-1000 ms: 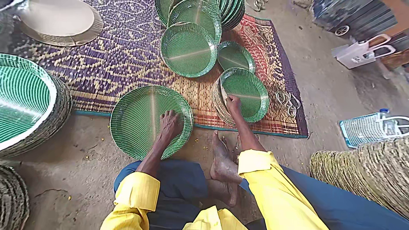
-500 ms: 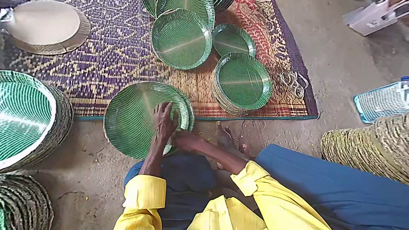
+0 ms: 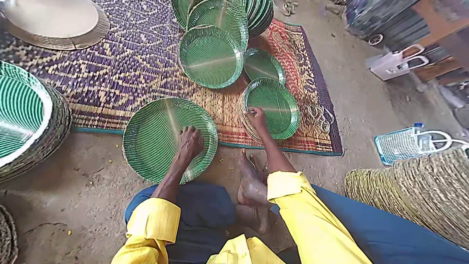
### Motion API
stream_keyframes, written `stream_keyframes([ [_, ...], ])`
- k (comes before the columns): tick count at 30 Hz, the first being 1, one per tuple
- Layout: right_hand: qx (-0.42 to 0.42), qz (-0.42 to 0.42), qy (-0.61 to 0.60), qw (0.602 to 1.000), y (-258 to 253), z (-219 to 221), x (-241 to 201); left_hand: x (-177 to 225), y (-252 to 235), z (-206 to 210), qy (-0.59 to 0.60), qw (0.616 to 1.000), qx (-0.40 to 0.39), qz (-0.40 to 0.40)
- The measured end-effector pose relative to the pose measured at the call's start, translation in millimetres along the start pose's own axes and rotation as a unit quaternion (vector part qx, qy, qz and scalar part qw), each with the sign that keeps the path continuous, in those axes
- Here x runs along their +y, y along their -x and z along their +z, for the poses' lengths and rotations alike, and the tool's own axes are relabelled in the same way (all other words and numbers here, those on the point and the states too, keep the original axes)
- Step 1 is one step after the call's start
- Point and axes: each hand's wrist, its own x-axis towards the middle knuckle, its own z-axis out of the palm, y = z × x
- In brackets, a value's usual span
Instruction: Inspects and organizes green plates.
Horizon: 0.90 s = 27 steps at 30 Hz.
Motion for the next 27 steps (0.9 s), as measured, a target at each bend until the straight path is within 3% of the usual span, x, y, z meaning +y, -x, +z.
stream_keyframes([
  [4,-0.03,0.027,0.016,0.999,-7,5,-6,-1,-3,-2,0.02,1.0,0.01,0.002],
  [13,-0.005,0.027,-0.033,0.999,-15,10,12,0,-3,1,-0.004,1.0,0.012,0.007],
  [16,-0.017,0.075,-0.012,0.997,-34,11,17,3,-2,-1,-0.012,1.0,0.0,0.0],
  [21,-0.026,0.08,0.033,0.996,-34,2,14,7,-1,-3,-0.008,1.0,-0.007,-0.004],
  [24,0.023,0.014,0.035,0.999,-20,-6,0,5,0,-1,0.038,0.996,0.07,0.031],
  [27,0.07,-0.125,0.008,0.99,26,-13,-39,10,3,-3,0.091,0.947,0.275,0.136],
])
